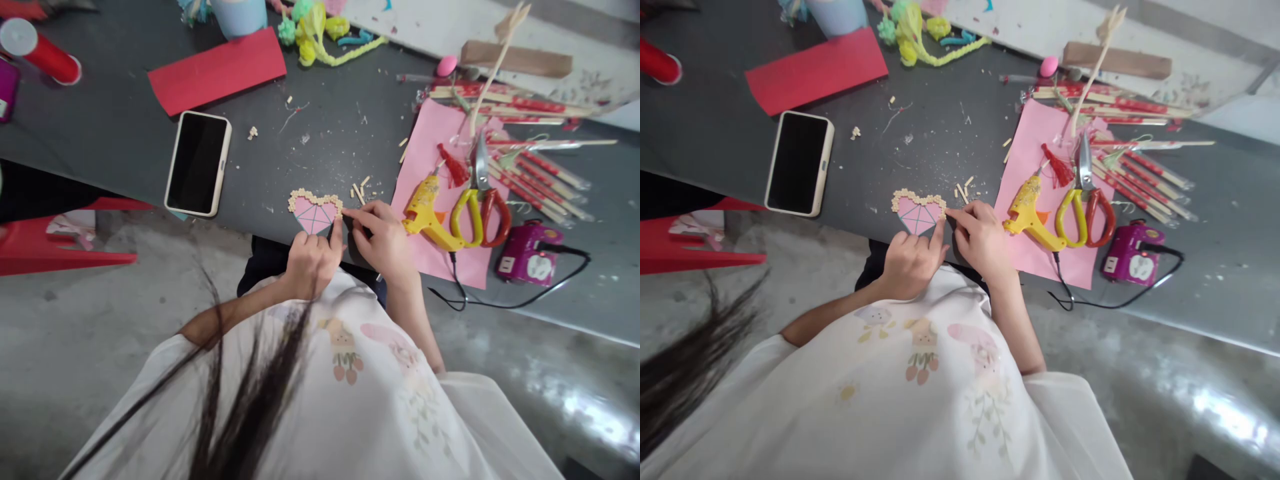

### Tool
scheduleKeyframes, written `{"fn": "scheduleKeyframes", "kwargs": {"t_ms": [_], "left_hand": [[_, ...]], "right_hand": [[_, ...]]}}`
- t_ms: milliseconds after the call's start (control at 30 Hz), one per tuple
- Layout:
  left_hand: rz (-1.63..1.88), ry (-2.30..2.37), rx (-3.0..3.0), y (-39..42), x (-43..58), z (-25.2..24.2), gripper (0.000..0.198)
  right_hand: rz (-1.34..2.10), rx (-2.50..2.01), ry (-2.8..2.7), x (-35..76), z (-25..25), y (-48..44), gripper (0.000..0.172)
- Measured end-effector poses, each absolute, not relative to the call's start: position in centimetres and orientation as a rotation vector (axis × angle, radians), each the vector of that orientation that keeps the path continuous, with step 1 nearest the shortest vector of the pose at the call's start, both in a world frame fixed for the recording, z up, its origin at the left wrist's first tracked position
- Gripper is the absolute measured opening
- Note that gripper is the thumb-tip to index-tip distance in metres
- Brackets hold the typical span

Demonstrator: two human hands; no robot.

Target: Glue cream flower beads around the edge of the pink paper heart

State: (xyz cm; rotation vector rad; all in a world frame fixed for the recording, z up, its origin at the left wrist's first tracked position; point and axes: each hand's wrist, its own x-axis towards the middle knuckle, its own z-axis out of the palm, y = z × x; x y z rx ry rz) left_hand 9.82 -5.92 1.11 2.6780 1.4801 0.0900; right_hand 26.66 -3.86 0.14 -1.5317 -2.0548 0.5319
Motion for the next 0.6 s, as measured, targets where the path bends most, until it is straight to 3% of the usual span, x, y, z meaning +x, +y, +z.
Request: {"fn": "scheduleKeyframes", "kwargs": {"t_ms": [600], "left_hand": [[-0.008, 1.466, 2.664, -5.92, 9.84, 1.02, 0.053]], "right_hand": [[0.544, -1.531, -2.051, 26.7, 0.13, -3.84, 0.039]]}}
